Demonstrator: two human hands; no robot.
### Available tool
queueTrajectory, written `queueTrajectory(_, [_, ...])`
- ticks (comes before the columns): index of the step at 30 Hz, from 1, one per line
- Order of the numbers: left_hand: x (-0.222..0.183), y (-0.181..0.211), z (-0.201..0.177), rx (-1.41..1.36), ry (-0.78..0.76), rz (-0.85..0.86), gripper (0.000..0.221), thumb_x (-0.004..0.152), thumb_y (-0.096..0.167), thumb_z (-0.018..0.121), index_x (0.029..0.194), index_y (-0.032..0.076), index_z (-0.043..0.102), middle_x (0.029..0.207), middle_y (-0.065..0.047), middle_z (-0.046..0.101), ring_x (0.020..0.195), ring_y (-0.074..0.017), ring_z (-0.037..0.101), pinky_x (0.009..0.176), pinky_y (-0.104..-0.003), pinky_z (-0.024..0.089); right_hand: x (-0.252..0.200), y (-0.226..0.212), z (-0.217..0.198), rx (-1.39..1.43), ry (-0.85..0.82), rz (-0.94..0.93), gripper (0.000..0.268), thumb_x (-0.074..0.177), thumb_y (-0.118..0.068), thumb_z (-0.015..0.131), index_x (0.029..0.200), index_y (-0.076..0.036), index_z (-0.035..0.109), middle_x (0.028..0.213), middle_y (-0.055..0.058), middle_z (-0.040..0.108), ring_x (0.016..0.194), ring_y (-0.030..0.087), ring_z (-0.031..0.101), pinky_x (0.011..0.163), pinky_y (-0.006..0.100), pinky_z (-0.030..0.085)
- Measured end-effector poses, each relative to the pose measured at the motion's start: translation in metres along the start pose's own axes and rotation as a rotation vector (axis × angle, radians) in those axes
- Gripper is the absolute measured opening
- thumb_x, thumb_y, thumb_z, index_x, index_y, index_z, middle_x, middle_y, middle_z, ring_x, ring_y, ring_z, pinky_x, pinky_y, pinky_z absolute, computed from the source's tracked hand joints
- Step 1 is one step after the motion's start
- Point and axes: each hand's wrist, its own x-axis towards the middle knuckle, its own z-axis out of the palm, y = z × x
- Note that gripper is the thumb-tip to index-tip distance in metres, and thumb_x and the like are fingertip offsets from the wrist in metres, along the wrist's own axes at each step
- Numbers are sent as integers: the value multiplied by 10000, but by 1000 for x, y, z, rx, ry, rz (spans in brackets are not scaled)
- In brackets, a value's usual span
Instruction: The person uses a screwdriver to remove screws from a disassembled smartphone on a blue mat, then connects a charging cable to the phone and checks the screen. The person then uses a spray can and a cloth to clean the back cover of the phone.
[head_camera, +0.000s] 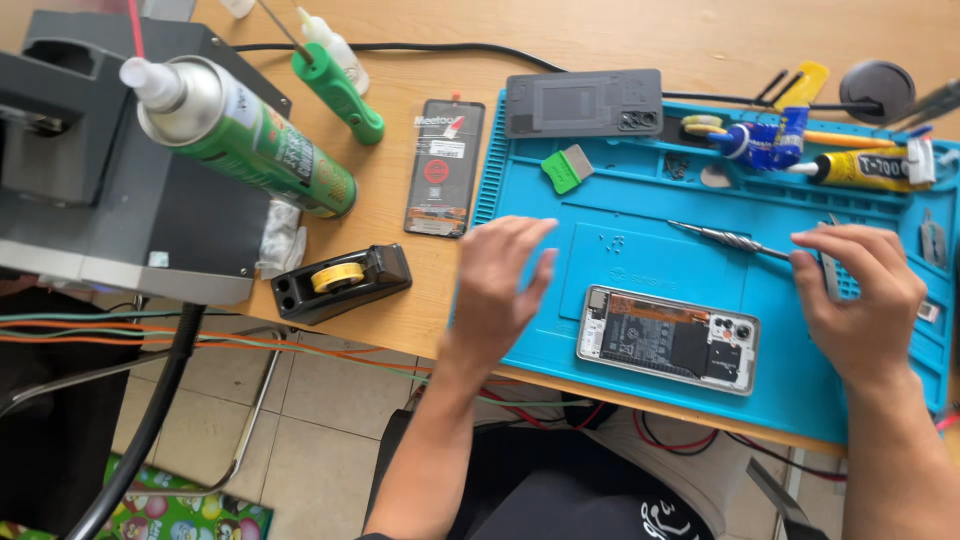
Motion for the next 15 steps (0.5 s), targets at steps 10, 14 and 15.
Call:
queueTrajectory(10, [-30, -155, -179, 335, -202, -591, 474, 1074, 262, 346, 1181, -69, 668, 1317, -219, 672, 1309, -351, 563, 1058, -456, 402, -29, 29, 12, 105, -56, 47, 131, 1238, 88, 656, 1325, 174, 704, 1330, 347, 654, 1284, 458, 631, 1198, 535, 511])
queueTrajectory(14, [0, -136, -186, 196, -435, -850, 621, 1024, 492, 347, 1459, 89, 531, 1555, -71, 520, 1461, -302, 415, 1147, -415, 301, -39, 36, 18, 93, -79, 94, 148, 1255, 50, 662, 1348, 155, 709, 1345, 334, 650, 1293, 455, 623, 1176, 538, 514])
queueTrajectory(15, [4, -130, -187, 213, -440, -851, 438, 1042, 443, 341, 1197, 81, 533, 1272, -82, 564, 1238, -310, 484, 1007, -421, 342, -40, 37, 19, 85, -78, 107, 149, 1264, 56, 660, 1358, 158, 713, 1358, 337, 651, 1300, 455, 623, 1164, 531, 516])
